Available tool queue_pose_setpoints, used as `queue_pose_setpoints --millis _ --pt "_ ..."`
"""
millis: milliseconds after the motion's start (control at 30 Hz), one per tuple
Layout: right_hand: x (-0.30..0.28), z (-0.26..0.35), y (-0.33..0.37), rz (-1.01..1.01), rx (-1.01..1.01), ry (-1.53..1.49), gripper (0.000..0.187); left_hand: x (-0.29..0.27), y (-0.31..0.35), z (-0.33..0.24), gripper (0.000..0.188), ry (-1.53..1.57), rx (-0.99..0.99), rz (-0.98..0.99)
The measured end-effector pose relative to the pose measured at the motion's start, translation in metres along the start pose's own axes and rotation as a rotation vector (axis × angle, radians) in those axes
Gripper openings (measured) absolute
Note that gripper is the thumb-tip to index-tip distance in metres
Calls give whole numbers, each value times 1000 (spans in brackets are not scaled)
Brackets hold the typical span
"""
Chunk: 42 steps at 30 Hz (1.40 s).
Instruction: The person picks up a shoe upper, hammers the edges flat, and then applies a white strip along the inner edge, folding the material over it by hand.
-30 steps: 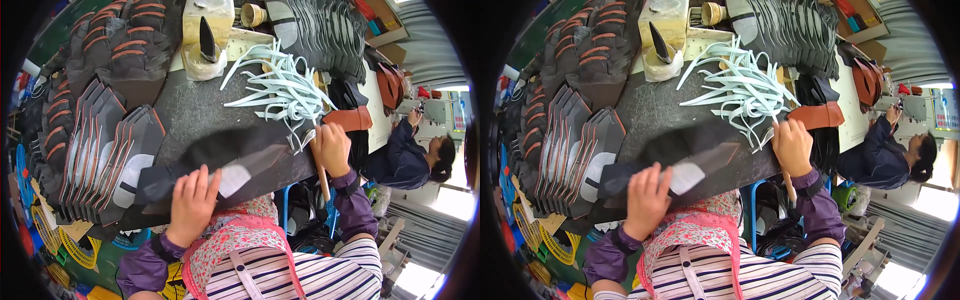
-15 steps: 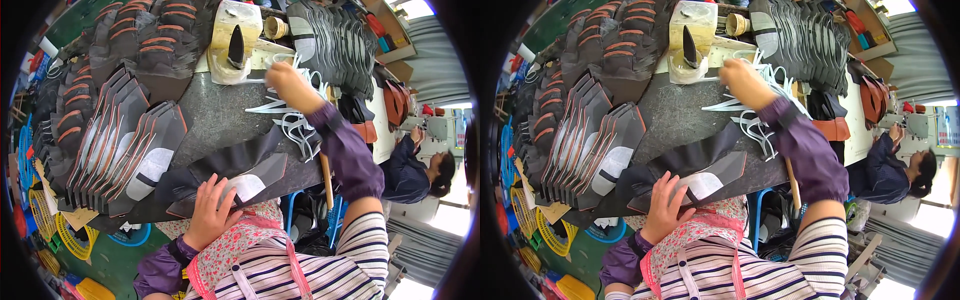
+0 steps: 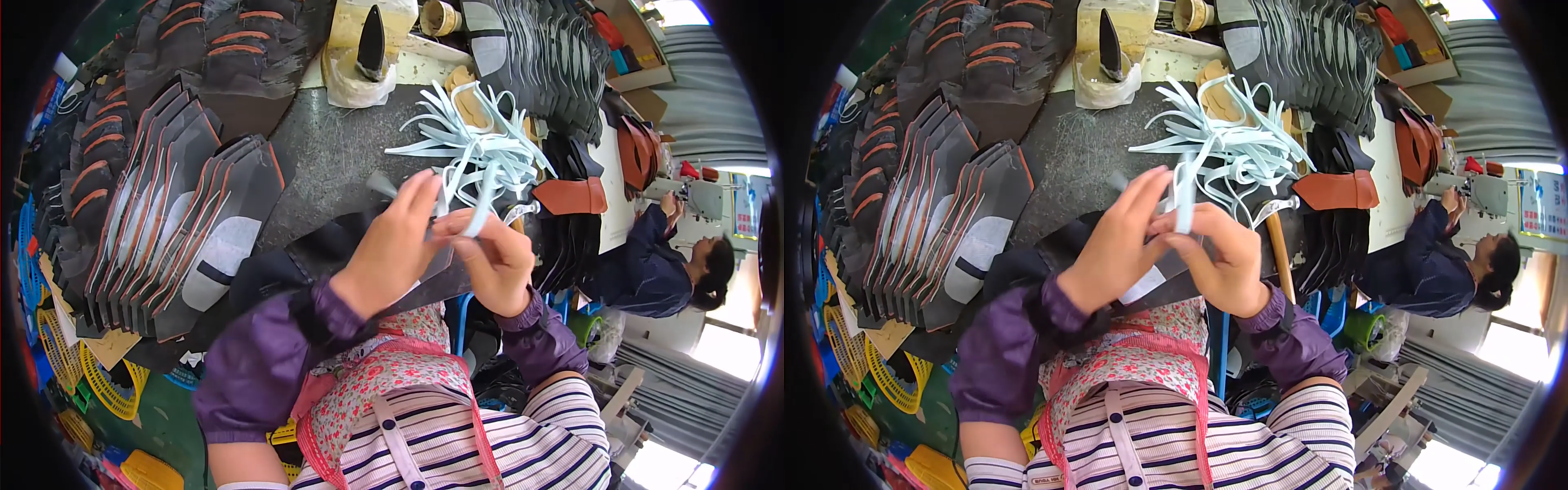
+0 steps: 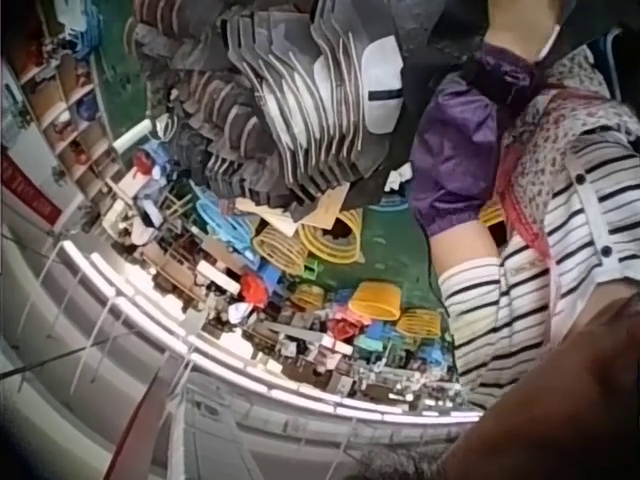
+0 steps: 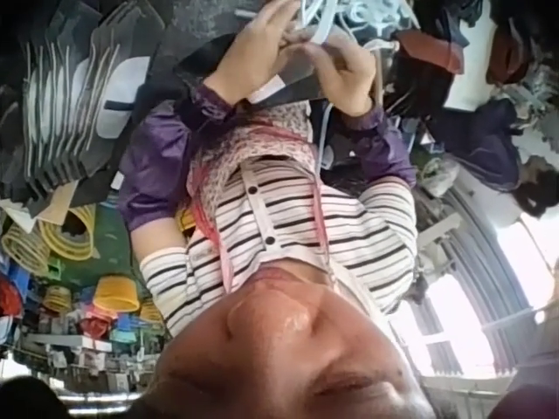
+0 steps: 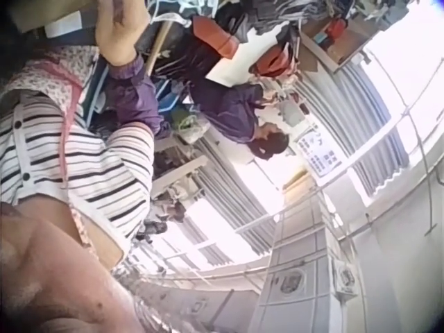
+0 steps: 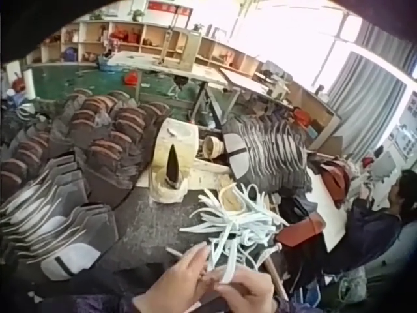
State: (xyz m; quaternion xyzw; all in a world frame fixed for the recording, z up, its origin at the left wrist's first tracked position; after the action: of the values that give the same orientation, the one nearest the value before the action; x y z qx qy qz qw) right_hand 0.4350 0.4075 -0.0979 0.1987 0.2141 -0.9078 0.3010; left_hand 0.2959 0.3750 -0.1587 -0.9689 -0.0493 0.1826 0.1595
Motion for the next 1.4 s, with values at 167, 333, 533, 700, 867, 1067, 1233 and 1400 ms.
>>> queue_pose_setpoints --millis 167,333,533,700,867,1067,1233,1400 --pt "-41 -10 0 -636 -161 -34 14 14 -47 36 56 -264 41 154" --pt "-69 24 -3 -558 -20 14 17 -14 -39 26 45 -656 31 165" --pt "5 4 12 349 461 32 22 -76 51 -27 34 -549 -4 -27" --pt "75 -5 7 525 400 -144 18 -78 168 -19 34 -641 -35 49" --pt "119 -3 3 611 334 -95 12 -75 193 -1 35 -721 -121 71" --pt "136 -2 3 579 232 37 9 -75 198 1 40 -641 -143 1" --pt "140 -2 6 588 258 147 11 -75 188 0 46 -678 -178 19" --pt "121 3 6 513 236 265 15 -71 182 3 52 -694 -246 38"
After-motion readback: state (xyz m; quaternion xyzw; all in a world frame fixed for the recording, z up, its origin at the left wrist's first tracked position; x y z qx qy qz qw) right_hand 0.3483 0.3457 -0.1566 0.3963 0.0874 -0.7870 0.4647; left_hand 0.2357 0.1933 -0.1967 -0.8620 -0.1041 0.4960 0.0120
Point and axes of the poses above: each hand's wrist, its own y-axis away from the middle knuckle, its own x-axis out of the palm, z = x × y, the point moved 3 cm from there along -y, towards the middle knuckle
